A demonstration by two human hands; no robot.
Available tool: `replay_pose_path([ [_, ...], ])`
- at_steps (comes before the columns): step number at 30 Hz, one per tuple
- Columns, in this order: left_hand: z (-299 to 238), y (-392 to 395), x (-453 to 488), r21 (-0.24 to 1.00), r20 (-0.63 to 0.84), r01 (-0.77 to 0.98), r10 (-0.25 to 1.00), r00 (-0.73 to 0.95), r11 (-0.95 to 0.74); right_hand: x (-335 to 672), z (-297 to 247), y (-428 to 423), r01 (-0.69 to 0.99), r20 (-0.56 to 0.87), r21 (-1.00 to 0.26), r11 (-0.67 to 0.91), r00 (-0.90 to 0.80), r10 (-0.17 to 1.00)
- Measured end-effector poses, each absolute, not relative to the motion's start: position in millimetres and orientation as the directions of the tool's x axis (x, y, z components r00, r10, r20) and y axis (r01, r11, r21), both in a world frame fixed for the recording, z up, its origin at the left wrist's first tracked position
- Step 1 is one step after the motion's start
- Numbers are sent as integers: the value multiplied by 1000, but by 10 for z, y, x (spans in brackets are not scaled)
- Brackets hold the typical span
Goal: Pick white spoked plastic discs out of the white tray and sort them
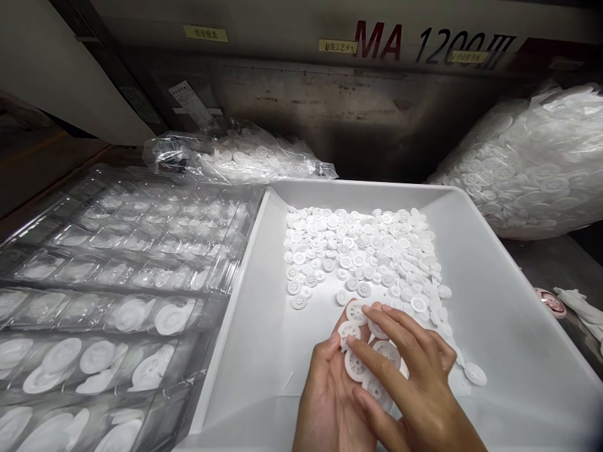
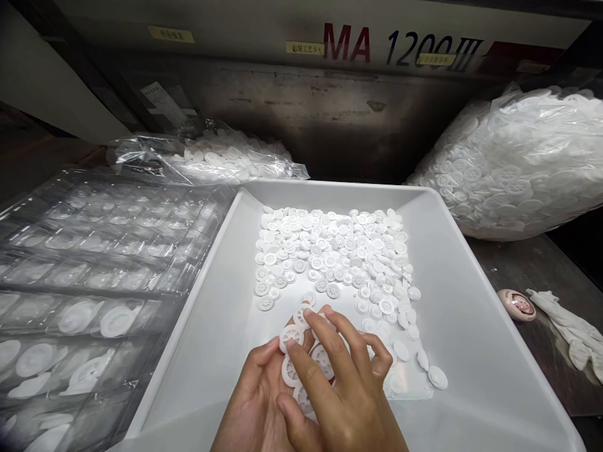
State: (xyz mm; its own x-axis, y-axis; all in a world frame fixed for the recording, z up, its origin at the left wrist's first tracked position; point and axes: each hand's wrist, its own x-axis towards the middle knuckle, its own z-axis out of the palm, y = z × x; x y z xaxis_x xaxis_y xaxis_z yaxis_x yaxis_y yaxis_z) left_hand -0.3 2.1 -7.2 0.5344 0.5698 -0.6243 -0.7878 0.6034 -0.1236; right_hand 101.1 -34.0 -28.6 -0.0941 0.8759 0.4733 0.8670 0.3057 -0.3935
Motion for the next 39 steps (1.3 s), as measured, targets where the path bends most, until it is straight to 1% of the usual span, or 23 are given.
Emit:
replay_pose_path([
  [4,-83,25,2,-125,-591,-790,595,545,600,1060,-263,-355,863,457,-394,315,-113,882],
  [8,-90,34,0,-101,-603,-777,583,544,621,1124,-247,-367,863,414,-390,319,-145,899],
  [13,-114,40,9,-103,-615,-803,597,515,587,1165,-247,-401,873,356,-397,284,-139,924],
  [17,-108,46,3,-89,-611,-777,582,537,623,1168,-269,-391,888,340,-359,287,-162,926],
  [22,-94,27,-14,-41,-610,-743,572,548,668,1184,-291,-352,894,332,-294,338,-236,913],
  [26,-99,20,-9,-40,-604,-741,574,552,670,1163,-289,-352,899,344,-310,309,-197,918],
  [29,-91,30,1,-64,-615,-743,560,555,666,1138,-286,-357,897,353,-334,290,-167,921],
  [32,-71,37,7,-75,-618,-753,562,549,653,1135,-276,-356,886,387,-345,309,-166,907],
  [34,-59,38,6,-59,-594,-744,576,562,666,1154,-266,-356,883,400,-352,309,-157,903],
  [36,-56,36,-1,-46,-561,-718,577,593,694,1183,-256,-357,887,387,-354,296,-149,910],
  [39,-62,36,-15,-64,-541,-696,561,627,716,1225,-252,-359,895,350,-353,271,-142,926],
])
